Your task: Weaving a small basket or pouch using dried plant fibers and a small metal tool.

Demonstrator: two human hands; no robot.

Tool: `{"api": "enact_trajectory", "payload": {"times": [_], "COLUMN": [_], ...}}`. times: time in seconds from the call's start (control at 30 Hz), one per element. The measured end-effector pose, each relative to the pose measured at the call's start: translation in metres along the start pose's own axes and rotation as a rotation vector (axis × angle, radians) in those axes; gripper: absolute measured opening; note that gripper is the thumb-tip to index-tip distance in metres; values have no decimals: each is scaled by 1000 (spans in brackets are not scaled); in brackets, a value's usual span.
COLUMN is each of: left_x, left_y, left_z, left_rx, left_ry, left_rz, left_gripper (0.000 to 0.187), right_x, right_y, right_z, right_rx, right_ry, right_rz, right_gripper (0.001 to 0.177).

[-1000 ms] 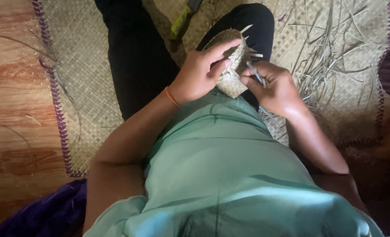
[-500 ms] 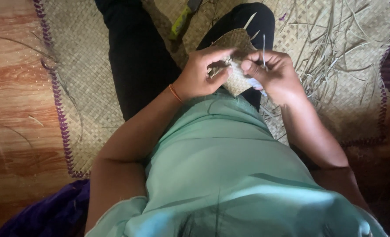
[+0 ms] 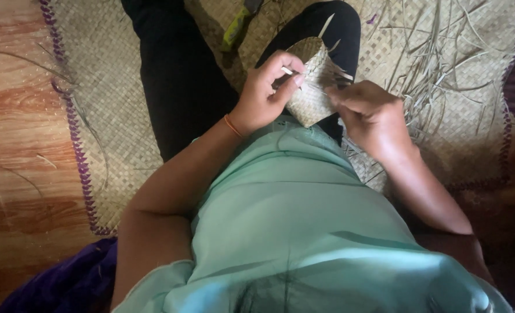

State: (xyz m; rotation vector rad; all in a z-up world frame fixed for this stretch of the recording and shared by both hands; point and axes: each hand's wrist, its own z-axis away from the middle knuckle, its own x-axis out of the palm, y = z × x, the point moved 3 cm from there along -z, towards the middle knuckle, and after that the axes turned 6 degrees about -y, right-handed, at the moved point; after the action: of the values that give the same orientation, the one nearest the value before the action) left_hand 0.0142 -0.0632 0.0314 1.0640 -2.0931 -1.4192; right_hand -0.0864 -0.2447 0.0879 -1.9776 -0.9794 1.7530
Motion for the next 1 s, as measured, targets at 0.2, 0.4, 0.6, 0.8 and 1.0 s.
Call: {"api": "enact_trajectory", "payload": {"times": [0.2,0.4,0.6,0.8,1.0], "left_x": [-1,-1,-2,-4,-6], "left_y": [-6,-7,-5,-15,-16], "left_z": [1,2,4,4,3], "left_rx": [-67,-93,-49,-63,-95], "left_ry": [-23,-29,-38,-29,-53], "left_rz": [54,106,-32,-8,48], "left_gripper": [22,27,39,42,37], "right_x": [1,3,8,13,29], "right_y": [5,5,12,23,60], "right_z": [2,0,-2,-11,-1], "right_rx": [-33,-58,-38,-14,-133], "right_ry": [-1,14,-11,-40,4], "right_rz": [169,283,337,157,-30], "right_gripper": [34,36,33,24,46]}}
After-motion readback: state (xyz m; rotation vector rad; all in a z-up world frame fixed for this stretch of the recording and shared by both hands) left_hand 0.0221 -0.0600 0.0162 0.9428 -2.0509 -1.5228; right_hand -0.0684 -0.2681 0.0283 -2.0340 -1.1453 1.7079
